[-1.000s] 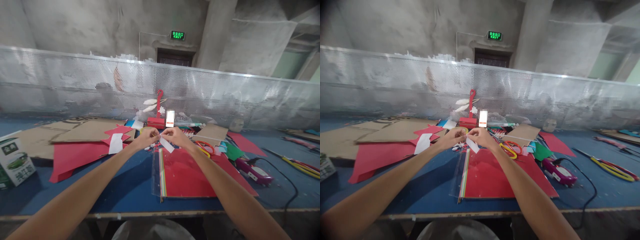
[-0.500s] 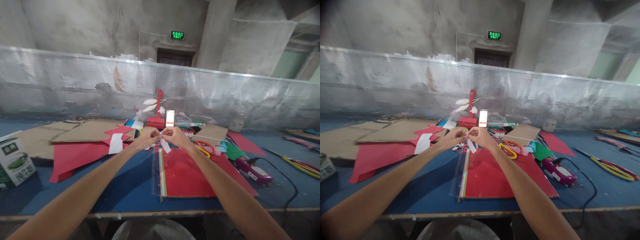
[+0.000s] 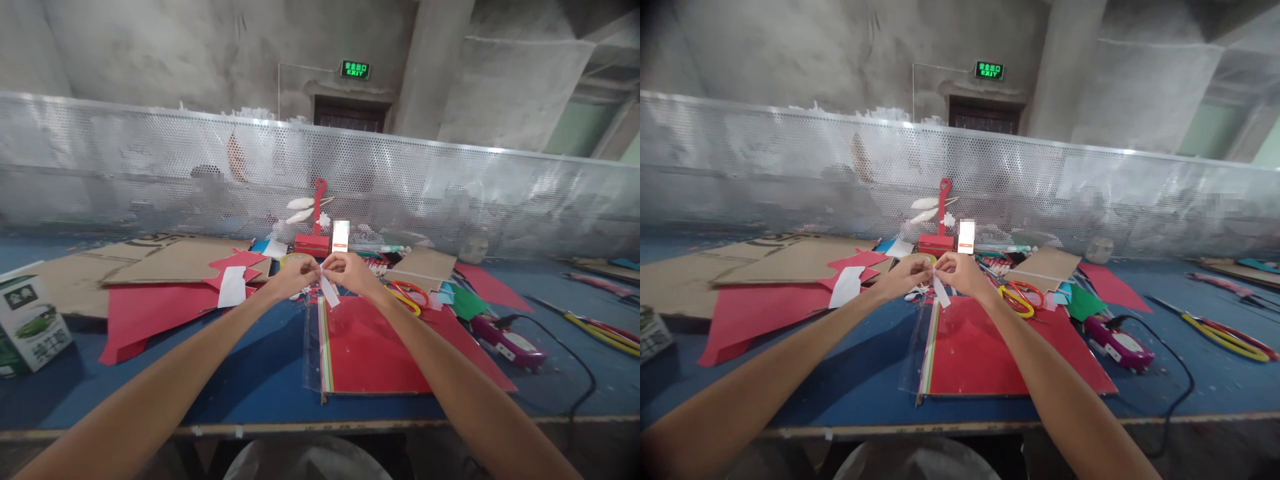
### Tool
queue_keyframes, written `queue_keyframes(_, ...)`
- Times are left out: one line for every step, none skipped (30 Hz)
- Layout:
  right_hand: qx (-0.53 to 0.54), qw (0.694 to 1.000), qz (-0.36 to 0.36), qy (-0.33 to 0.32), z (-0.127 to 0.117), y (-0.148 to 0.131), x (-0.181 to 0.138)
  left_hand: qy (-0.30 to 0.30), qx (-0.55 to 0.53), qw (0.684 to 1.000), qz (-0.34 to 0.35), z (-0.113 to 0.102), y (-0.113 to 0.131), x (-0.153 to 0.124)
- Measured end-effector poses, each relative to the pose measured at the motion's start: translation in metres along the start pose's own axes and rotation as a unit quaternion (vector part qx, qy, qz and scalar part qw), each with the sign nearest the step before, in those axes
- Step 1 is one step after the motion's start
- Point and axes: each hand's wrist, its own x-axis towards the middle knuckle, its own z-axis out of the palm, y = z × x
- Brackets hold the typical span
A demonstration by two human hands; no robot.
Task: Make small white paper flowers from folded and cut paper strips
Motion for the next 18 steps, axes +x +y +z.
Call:
queue_keyframes(-0.005,1.000,-0.004,0.002,0.0000,-0.0003,-0.0001,-0.003,0.006,1.000,0.000,-0.0003,-0.0001,-0.0002)
queue_keyframes(-0.012,1.000,-0.007,0.003,0.0001,-0.0007,-0.0003,-0.005,0.013,1.000,0.001,-0.0004,-0.0003,-0.0004)
queue_keyframes(-0.021,1.000,-0.010,0.002,0.0001,-0.0011,-0.0004,-0.005,0.021,1.000,0.003,-0.0004,-0.0006,-0.0006)
queue_keyframes(-0.031,0.999,-0.012,0.000,0.0002,-0.0015,-0.0007,-0.005,0.028,1.000,0.007,-0.0002,-0.0009,-0.0008)
queue_keyframes(-0.041,0.999,-0.013,-0.001,0.0003,-0.0018,-0.0009,-0.002,0.035,0.999,0.012,0.0002,-0.0013,-0.0008)
queue_keyframes(-0.049,0.999,-0.014,-0.002,0.0004,-0.0020,-0.0011,0.000,0.038,0.999,0.016,0.0007,-0.0016,-0.0008)
queue_keyframes(-0.055,0.998,-0.015,-0.002,0.0005,-0.0019,-0.0012,0.003,0.039,0.999,0.018,0.0012,-0.0020,-0.0007)
queue_keyframes(-0.057,0.998,-0.017,-0.002,0.0006,-0.0016,-0.0013,0.005,0.037,0.999,0.018,0.0016,-0.0022,-0.0005)
queue_keyframes(-0.058,0.998,-0.020,-0.001,0.0006,-0.0011,-0.0012,0.006,0.033,0.999,0.017,0.0020,-0.0024,-0.0003)
queue_keyframes(-0.056,0.998,-0.022,-0.001,0.0007,-0.0005,-0.0011,0.006,0.029,0.999,0.015,0.0022,-0.0025,-0.0001)
queue_keyframes(-0.052,0.998,-0.022,-0.001,0.0007,0.0002,-0.0010,0.006,0.024,1.000,0.011,0.0023,-0.0027,0.0001)
queue_keyframes(-0.048,0.999,-0.022,0.000,0.0007,0.0009,-0.0008,0.006,0.019,1.000,0.008,0.0023,-0.0029,0.0003)
queue_keyframes(-0.043,0.999,-0.020,0.001,0.0007,0.0016,-0.0005,0.006,0.013,1.000,0.006,0.0022,-0.0032,0.0004)
queue_keyframes(-0.038,0.999,-0.018,0.002,0.0006,0.0020,-0.0003,0.006,0.006,1.000,0.004,0.0020,-0.0036,0.0007)
queue_keyframes(-0.033,0.999,-0.016,0.002,0.0004,0.0023,-0.0001,0.007,-0.002,1.000,0.003,0.0018,-0.0042,0.0009)
queue_keyframes(-0.028,1.000,-0.014,0.002,0.0001,0.0023,0.0001,0.008,-0.009,1.000,0.004,0.0016,-0.0048,0.0012)
queue_keyframes(-0.024,1.000,-0.012,0.002,-0.0003,0.0022,0.0002,0.011,-0.015,1.000,0.005,0.0015,-0.0054,0.0015)
queue_keyframes(-0.020,1.000,-0.010,0.002,-0.0008,0.0018,0.0002,0.013,-0.017,1.000,0.006,0.0014,-0.0059,0.0019)
